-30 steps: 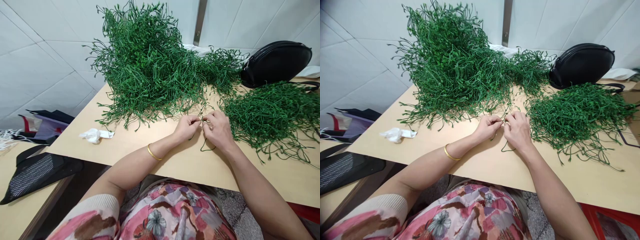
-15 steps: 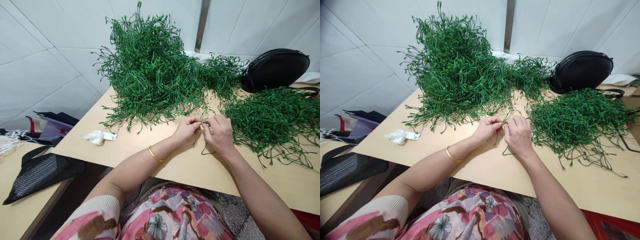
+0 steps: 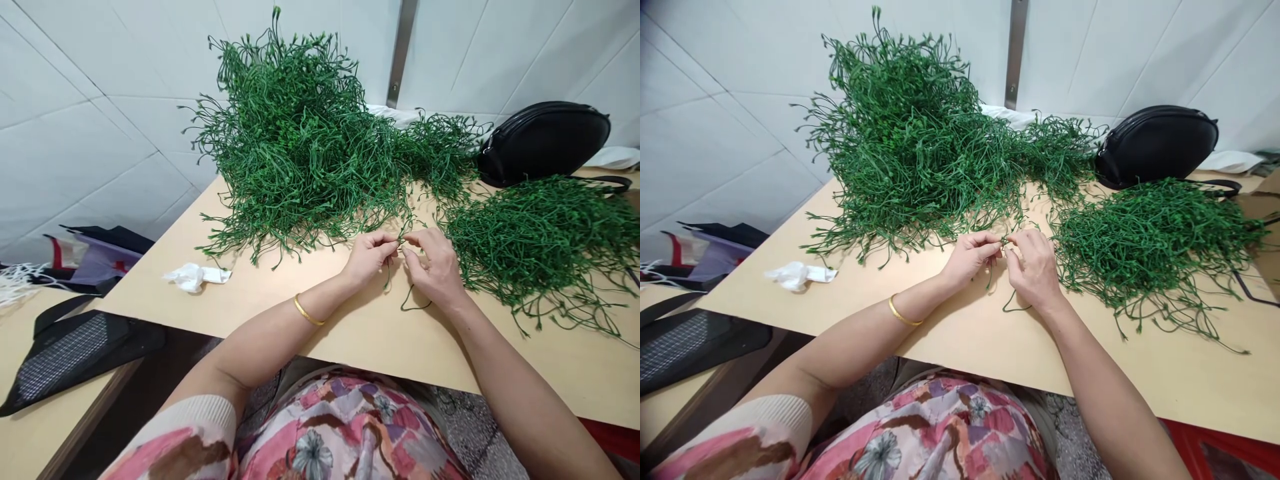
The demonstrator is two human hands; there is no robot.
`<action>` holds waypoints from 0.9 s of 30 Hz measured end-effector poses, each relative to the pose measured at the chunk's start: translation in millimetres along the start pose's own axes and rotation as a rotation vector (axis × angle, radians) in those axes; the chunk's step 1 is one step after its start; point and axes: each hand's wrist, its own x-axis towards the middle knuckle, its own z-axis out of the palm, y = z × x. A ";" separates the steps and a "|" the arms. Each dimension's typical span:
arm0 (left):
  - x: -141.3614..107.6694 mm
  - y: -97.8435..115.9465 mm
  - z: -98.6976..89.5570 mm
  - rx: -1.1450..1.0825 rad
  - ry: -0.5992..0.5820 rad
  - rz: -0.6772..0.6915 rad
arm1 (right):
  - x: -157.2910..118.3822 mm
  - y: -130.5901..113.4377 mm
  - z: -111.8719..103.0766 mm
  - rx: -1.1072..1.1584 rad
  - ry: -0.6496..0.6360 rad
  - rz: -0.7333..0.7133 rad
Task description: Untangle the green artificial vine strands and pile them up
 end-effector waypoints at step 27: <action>-0.9 -5.4 2.8 0.072 -0.114 0.072 | 6.2 -3.3 -5.5 0.522 -0.369 0.367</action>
